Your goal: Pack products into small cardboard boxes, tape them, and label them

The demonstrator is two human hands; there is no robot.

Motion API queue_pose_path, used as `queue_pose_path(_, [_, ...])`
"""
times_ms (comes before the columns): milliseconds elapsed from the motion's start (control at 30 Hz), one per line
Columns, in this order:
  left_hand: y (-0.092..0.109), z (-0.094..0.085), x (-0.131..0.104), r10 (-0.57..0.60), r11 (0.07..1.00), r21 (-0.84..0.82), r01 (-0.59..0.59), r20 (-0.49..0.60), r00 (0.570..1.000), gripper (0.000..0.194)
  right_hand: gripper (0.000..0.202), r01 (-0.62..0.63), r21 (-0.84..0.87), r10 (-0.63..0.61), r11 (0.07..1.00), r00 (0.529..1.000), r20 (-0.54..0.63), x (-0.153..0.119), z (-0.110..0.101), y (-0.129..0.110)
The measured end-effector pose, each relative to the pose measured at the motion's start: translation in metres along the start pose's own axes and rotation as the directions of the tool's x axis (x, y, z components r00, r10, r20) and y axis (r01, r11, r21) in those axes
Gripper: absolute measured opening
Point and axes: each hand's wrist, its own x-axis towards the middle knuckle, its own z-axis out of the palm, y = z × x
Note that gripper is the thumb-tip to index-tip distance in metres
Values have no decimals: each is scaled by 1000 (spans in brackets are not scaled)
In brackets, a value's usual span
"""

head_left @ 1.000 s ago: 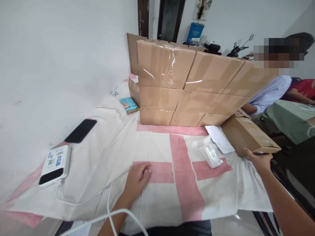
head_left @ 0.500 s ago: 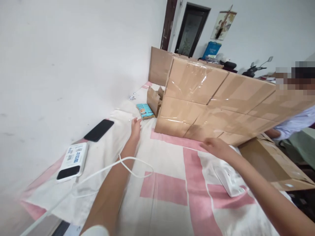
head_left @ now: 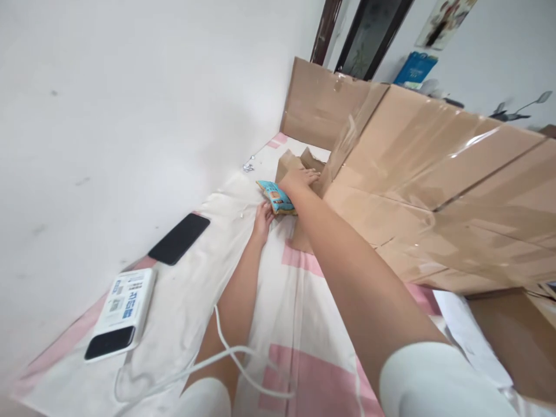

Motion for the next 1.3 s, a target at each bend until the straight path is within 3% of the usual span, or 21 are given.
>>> queue_pose_path(100, [-3,2,-1,14,999,30,-15,25,1000,38,62,-148,-88,153,985,987,42,4,20,1])
queue_pose_path(267, [-4,7,-2,114,990,88,-114,-1,993,35,44,-5,-129,21,992,993,118,-21,40,-3])
queue_pose_path(367, [11,10,-7,270,953,157,-258,-57,961,36,43,168,-129,-157,977,984,86,-42,26,-10])
queue_pose_path(500, [65,16,-32,536,810,308,-498,-47,843,27,47,379,-127,-388,917,921,-48,-76,-25,-20])
queue_pose_path(567, [96,19,-59,640,707,389,-590,3,769,26,42,461,-123,-473,879,875,-105,-98,-53,-21])
queue_pose_path(667, [127,18,-124,754,540,503,-675,67,654,28,36,583,-98,-592,806,793,-148,-143,-79,-13])
queue_pose_path(700, [130,14,-150,791,464,557,-688,89,605,28,35,622,-86,-627,779,765,-147,-162,-81,-9])
queue_pose_path(767, [122,0,-205,870,111,788,-605,217,442,27,35,689,-70,-692,721,712,-117,-203,-78,4])
queue_pose_path(867, [92,-30,-286,850,-232,900,-370,372,372,22,36,747,-64,-748,662,663,8,-268,-63,31])
queue_pose_path(900, [80,-38,-311,811,-300,886,-354,432,393,20,38,761,-64,-759,646,649,58,-289,-59,42])
queue_pose_path(967, [57,-49,-355,764,-377,835,-401,525,374,25,40,794,-34,-779,607,603,170,-325,-56,66])
queue_pose_path(1033, [39,-48,-390,704,-357,805,-474,566,430,31,35,803,33,-781,595,567,262,-353,-57,93])
queue_pose_path(1067, [33,-44,-403,669,-334,791,-512,582,462,34,31,789,68,-769,611,571,289,-365,-58,106])
queue_pose_path(1133, [27,-31,-422,574,-288,762,-580,622,533,39,25,719,122,-716,684,630,301,-385,-60,132])
queue_pose_path(1200, [27,-17,-430,424,-248,721,-648,682,596,41,24,618,145,-630,773,721,286,-402,-57,155])
queue_pose_path(1267, [30,-7,-430,223,-204,669,-715,743,631,45,25,527,146,-546,837,795,263,-417,-49,175])
queue_pose_path(1300, [31,-4,-429,125,-189,640,-745,768,628,52,25,501,138,-520,854,820,241,-424,-45,184])
